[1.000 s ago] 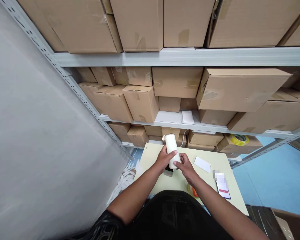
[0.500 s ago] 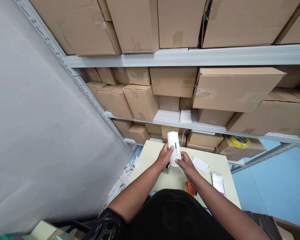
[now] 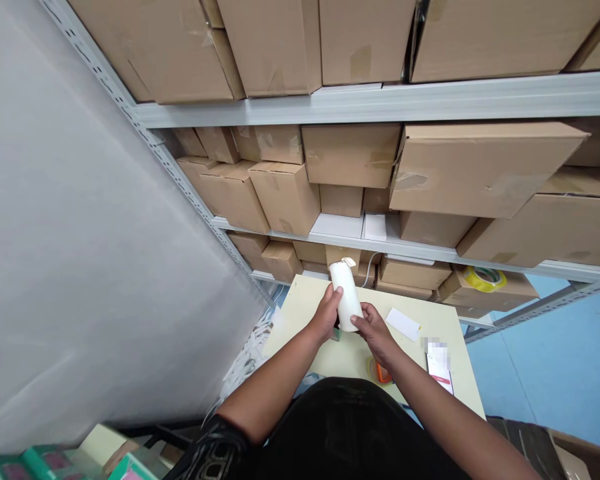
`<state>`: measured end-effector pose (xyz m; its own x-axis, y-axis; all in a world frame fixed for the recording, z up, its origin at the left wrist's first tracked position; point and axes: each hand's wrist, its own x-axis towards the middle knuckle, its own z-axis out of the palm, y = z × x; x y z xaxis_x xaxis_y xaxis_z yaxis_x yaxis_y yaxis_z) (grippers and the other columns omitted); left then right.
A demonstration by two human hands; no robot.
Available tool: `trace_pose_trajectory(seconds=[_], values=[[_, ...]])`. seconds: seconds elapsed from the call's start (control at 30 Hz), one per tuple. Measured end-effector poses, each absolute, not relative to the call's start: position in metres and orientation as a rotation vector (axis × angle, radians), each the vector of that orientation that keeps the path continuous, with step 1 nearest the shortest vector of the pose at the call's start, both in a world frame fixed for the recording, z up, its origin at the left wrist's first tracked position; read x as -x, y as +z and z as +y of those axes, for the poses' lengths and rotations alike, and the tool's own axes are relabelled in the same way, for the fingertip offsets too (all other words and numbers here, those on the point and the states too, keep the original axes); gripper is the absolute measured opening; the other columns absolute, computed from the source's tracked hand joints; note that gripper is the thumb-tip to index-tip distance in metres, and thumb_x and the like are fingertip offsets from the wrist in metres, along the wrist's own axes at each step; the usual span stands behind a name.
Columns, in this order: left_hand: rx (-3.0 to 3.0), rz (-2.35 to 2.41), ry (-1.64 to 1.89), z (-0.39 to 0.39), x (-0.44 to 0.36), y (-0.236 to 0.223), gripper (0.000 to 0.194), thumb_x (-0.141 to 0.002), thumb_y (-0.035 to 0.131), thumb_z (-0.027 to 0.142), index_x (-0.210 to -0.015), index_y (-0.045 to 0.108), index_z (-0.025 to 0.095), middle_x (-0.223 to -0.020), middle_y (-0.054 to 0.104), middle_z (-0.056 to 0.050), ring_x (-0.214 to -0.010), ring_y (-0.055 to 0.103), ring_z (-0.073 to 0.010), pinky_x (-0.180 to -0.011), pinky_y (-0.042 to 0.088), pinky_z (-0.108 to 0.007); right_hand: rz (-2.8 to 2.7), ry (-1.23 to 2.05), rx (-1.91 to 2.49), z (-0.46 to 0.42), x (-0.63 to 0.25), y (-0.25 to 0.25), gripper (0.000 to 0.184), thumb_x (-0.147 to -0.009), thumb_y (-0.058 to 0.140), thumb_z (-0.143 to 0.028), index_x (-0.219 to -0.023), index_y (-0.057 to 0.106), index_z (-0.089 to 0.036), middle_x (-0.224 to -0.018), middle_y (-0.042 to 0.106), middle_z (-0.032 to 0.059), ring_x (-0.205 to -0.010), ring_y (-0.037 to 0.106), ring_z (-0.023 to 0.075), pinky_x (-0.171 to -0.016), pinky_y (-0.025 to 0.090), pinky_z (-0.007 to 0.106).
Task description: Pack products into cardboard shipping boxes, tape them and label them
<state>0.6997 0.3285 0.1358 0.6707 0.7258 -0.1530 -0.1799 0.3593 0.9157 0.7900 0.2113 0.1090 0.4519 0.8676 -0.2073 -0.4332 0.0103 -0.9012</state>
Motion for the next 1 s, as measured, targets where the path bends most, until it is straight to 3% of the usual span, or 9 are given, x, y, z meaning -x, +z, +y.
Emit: trace_pose_trajectory(seconds=[0.1,0.2,0.3,0.5,0.67,0.77,0.9,1.0], values=[[-1.062,0.625,0.663,0.340,-0.692,0.142,0.054,-0.074,0.084,0.048,-0.113,0.060,0.020,-0.097,0.068,-0.003,-0.089,0.064,-0.0204,-0.078,0.050,-0.029,-0.512,0.924,1.293,0.221,-0.783,0.107,0.054,-0.067,0.090,-0.050,-0.102,0.057,-0.027,-0.099,0.067,0.0017,-0.096,0.064,0.0248,-0.084,0.053,0.038],[-0.997,0.621,0.627,0.354,-0.683,0.143,0.048,-0.074,0.080,0.044,-0.110,0.060,0.020,-0.092,0.068,-0.002,-0.089,0.065,-0.0218,-0.080,0.051,-0.032,-0.441,1.094,1.184,0.228,-0.774,0.115,0.047,-0.077,0.079,-0.056,-0.106,0.057,-0.027,-0.103,0.068,0.0035,-0.095,0.066,0.0254,-0.082,0.054,0.040],[-0.947,0.579,0.548,0.369,-0.672,0.142,0.042,-0.078,0.072,0.047,-0.109,0.059,0.021,-0.089,0.067,-0.002,-0.088,0.066,-0.0227,-0.079,0.052,-0.033,-0.389,1.228,1.066,0.236,-0.760,0.126,0.044,-0.081,0.075,-0.053,-0.113,0.059,-0.026,-0.109,0.070,0.0062,-0.095,0.069,0.0269,-0.081,0.055,0.041],[-1.044,0.598,0.457,0.402,-0.654,0.136,0.055,-0.077,0.079,0.060,-0.109,0.062,0.019,-0.096,0.070,-0.007,-0.089,0.065,-0.0231,-0.080,0.051,-0.033,-0.423,0.869,1.362,0.258,-0.725,0.129,0.054,-0.070,0.088,-0.050,-0.109,0.059,-0.027,-0.104,0.068,0.0029,-0.096,0.065,0.0254,-0.080,0.055,0.037],[-0.949,0.658,0.326,0.423,-0.644,0.124,0.059,-0.075,0.080,0.066,-0.103,0.064,0.016,-0.090,0.070,-0.007,-0.080,0.065,-0.0215,-0.072,0.050,-0.032,-0.332,0.991,1.274,0.266,-0.703,0.136,0.041,-0.087,0.070,-0.063,-0.103,0.058,-0.027,-0.101,0.067,0.0038,-0.088,0.065,0.0236,-0.075,0.056,0.039],[-0.891,0.658,0.304,0.428,-0.639,0.120,0.060,-0.077,0.077,0.067,-0.102,0.065,0.014,-0.087,0.070,-0.008,-0.078,0.066,-0.0218,-0.070,0.050,-0.032,-0.332,0.969,1.271,0.268,-0.695,0.138,0.039,-0.088,0.069,-0.062,-0.104,0.059,-0.027,-0.099,0.068,0.0032,-0.086,0.065,0.0227,-0.075,0.055,0.038],[-0.990,0.407,0.354,0.431,-0.630,0.127,0.062,-0.073,0.085,0.055,-0.117,0.063,0.016,-0.103,0.073,-0.009,-0.092,0.069,-0.0247,-0.079,0.053,-0.033,-0.381,0.769,1.477,0.269,-0.702,0.131,0.040,-0.084,0.072,-0.060,-0.104,0.063,-0.026,-0.096,0.067,0.0030,-0.090,0.063,0.0242,-0.081,0.054,0.039],[-1.146,0.182,0.307,0.429,-0.625,0.135,0.069,-0.068,0.093,0.042,-0.126,0.062,0.018,-0.120,0.072,-0.012,-0.110,0.068,-0.0292,-0.095,0.052,-0.038,-0.475,0.548,1.558,0.268,-0.717,0.131,0.051,-0.078,0.079,-0.056,-0.117,0.063,-0.028,-0.112,0.068,0.0061,-0.106,0.062,0.0273,-0.095,0.051,0.043]])
